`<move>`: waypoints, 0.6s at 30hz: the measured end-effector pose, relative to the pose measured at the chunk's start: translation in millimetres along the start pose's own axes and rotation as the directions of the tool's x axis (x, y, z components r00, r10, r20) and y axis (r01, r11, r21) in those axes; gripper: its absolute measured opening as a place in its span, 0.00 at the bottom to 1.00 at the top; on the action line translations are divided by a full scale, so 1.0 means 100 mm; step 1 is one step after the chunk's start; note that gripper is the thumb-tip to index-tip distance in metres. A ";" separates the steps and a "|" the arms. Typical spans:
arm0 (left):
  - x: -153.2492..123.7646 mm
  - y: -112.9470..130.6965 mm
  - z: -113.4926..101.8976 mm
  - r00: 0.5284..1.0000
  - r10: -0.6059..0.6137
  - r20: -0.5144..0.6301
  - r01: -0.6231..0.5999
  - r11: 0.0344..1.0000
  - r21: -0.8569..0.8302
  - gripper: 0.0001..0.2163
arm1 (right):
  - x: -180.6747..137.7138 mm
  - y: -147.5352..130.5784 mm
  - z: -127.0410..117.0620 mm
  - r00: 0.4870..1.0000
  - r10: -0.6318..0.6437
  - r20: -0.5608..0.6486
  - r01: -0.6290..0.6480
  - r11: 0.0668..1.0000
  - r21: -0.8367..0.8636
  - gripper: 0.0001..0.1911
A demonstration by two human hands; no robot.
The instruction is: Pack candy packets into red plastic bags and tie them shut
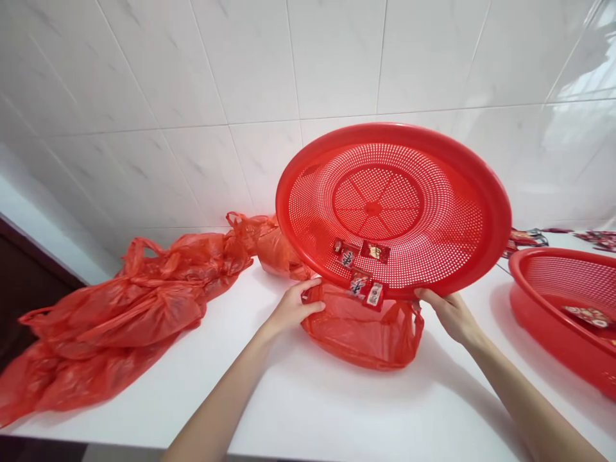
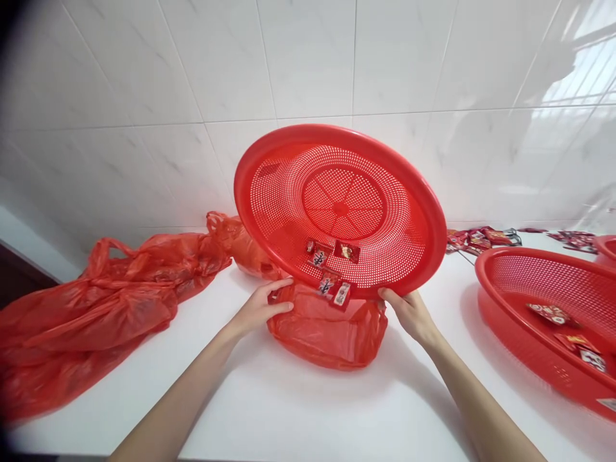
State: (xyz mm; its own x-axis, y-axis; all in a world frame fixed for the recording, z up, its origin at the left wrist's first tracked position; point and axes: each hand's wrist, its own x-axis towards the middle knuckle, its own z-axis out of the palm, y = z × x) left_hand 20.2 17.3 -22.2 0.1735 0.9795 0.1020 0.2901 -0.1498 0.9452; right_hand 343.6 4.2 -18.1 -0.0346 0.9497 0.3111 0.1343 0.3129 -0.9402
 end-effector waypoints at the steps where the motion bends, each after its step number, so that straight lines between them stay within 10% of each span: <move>1: 0.00 0.00 0.00 1.000 0.005 0.003 -0.005 1.000 -0.003 0.29 | 0.00 0.00 0.00 1.000 -0.003 -0.006 0.002 1.000 -0.011 0.15; 18: -0.01 -0.02 -0.03 0.999 0.038 0.000 -0.037 0.992 0.117 0.28 | -0.02 -0.06 0.03 0.999 -0.007 -0.043 0.012 0.992 0.126 0.14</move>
State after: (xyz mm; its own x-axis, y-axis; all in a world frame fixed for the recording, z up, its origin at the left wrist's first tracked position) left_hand 16.2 17.1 -23.6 0.1840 0.9733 0.1374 0.3912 -0.2008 0.8981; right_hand 339.6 0.4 -13.3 0.0073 0.9464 0.3230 0.0083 0.3230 -0.9464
